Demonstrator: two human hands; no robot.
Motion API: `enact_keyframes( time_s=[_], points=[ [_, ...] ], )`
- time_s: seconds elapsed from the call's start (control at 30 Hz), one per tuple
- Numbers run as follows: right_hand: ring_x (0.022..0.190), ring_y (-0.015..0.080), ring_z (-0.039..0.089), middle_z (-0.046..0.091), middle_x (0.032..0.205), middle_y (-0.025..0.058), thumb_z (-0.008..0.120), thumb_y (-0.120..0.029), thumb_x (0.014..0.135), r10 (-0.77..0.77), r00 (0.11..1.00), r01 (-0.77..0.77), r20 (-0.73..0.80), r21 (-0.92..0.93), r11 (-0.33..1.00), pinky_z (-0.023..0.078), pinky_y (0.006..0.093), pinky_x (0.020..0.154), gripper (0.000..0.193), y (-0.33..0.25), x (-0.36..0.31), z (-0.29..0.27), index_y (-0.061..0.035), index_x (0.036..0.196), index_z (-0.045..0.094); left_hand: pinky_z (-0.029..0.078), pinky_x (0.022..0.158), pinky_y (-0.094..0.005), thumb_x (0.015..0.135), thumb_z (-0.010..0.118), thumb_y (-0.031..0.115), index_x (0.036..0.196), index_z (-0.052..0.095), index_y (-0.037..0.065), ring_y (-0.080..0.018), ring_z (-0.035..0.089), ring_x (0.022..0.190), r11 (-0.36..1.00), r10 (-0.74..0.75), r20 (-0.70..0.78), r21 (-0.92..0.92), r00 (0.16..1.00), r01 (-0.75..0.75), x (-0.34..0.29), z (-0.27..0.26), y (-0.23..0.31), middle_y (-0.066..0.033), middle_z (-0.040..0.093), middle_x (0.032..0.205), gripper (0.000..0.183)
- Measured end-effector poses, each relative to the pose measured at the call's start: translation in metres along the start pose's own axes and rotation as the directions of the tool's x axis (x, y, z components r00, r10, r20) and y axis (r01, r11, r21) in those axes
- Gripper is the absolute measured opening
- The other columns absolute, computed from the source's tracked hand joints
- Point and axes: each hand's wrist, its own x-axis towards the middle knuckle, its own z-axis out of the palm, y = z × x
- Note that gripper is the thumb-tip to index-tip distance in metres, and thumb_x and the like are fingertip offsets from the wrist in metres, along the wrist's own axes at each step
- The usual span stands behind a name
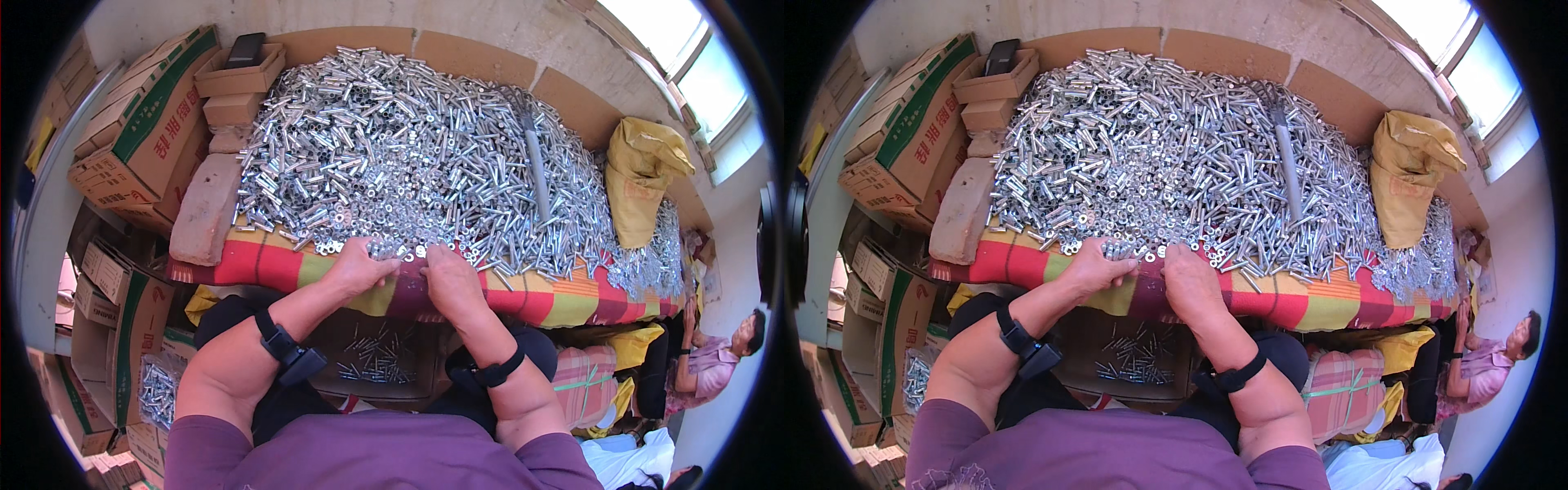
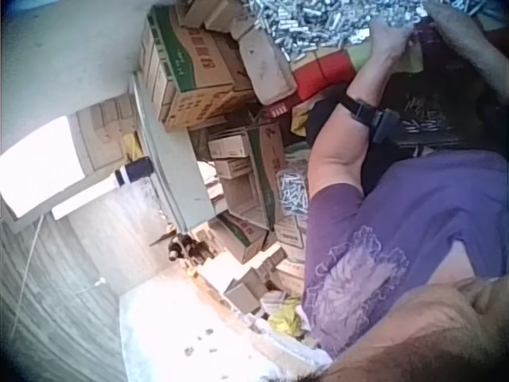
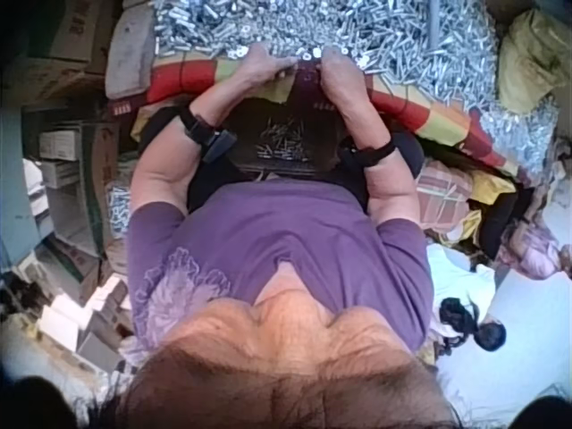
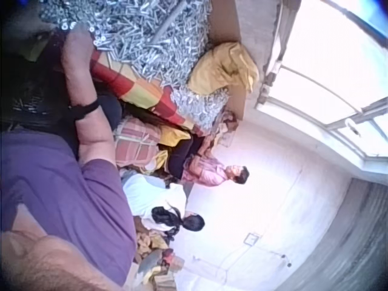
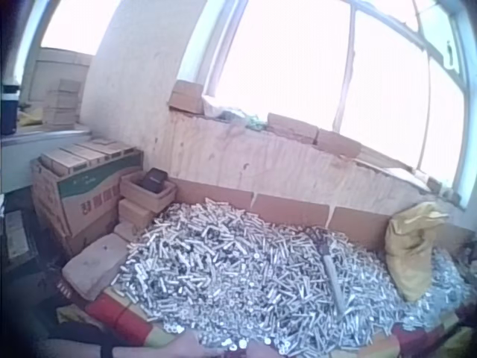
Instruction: Putting washers onto metal bolts or screws.
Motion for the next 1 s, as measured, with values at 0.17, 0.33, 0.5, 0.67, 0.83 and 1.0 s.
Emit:
enact_keyframes(
  time_s=[0.17, 0.33, 0.5, 0.67, 0.83, 1.0],
  points=[
    [0.065, 0.0277, 0.06, 0.059, 0.072, 0.0144, 0.064, -0.004, 0.081, 0.025, 0.999, -0.009, -0.043, 0.333, 0.943, 0.05, 0.0366, 0.06, 0.012, 0.012, -0.003, -0.005, 0.0023, 0.082, 0.054, 0.046, 0.053, -0.0268, 0.076, 0.07, 0.009, 0.083, 0.065, 0.0, -0.0095, 0.056, 0.056, 0.988, 0.039, 0.012, 0.146, 0.999, -0.04, 0.004, 0.001, -0.014, -0.0063, 0.066, 0.071, 0.013],
    [0.056, 0.0085, 0.059, 0.061, 0.07, 0.0046, 0.063, -0.003, 0.086, 0.25, 0.902, -0.383, 0.352, 0.92, 0.086, 0.052, 0.0234, 0.049, 0.005, 0.015, -0.009, -0.01, 0.0003, 0.086, 0.06, 0.049, 0.067, -0.0318, 0.071, 0.075, 0.013, 0.085, 0.067, -0.001, -0.0142, 0.06, 0.069, 0.944, 0.225, 0.102, 0.222, 0.969, -0.243, 0.001, 0.008, -0.009, -0.0095, 0.065, 0.072, 0.021],
    [0.058, 0.0129, 0.061, 0.063, 0.075, 0.0083, 0.063, -0.006, 0.087, 0.16, 0.873, -0.439, 0.462, 0.884, -0.16, 0.054, 0.0242, 0.052, 0.008, 0.016, -0.009, -0.009, 0.0016, 0.089, 0.06, 0.046, 0.058, -0.0232, 0.076, 0.074, 0.007, 0.085, 0.068, 0.002, -0.0076, 0.059, 0.064, 0.85, 0.44, 0.15, 0.249, 0.885, -0.464, 0.002, 0.005, -0.005, -0.003, 0.065, 0.073, 0.012],
    [0.064, 0.0194, 0.064, 0.064, 0.076, 0.0115, 0.063, -0.01, 0.087, 0.252, 0.867, -0.425, 0.43, 0.902, -0.077, 0.054, 0.0279, 0.058, 0.013, 0.035, -0.002, 0.0, 0.0021, 0.091, 0.062, 0.048, 0.067, -0.0228, 0.078, 0.069, 0.002, 0.092, 0.07, 0.003, -0.0085, 0.061, 0.078, 0.859, 0.469, 0.138, 0.159, 0.873, -0.487, 0.011, 0.008, 0.002, -0.0051, 0.069, 0.086, 0.014],
    [0.075, 0.0373, 0.059, 0.057, 0.078, 0.0179, 0.064, -0.008, 0.078, 0.05, 0.991, -0.033, -0.128, 0.132, 0.991, 0.048, 0.0443, 0.068, 0.011, 0.029, 0.005, 0.001, -0.0002, 0.084, 0.06, 0.05, 0.074, -0.0312, 0.072, 0.074, 0.009, 0.096, 0.07, 0.002, -0.0189, 0.066, 0.077, 0.933, 0.258, 0.049, 0.248, 0.965, -0.262, 0.019, 0.008, -0.008, -0.0146, 0.069, 0.086, 0.025],
    [0.072, 0.0309, 0.062, 0.06, 0.078, 0.0159, 0.067, -0.009, 0.079, 0.069, 0.998, -0.067, -0.005, 0.145, 0.987, 0.052, 0.0391, 0.064, 0.015, 0.029, 0.003, -0.007, 0.0005, 0.087, 0.058, 0.05, 0.069, -0.0308, 0.072, 0.075, 0.01, 0.089, 0.069, 0.001, -0.0152, 0.063, 0.072, 0.904, 0.228, 0.032, 0.364, 0.973, -0.223, 0.015, 0.006, -0.019, -0.0106, 0.068, 0.078, 0.02]
  ],
)
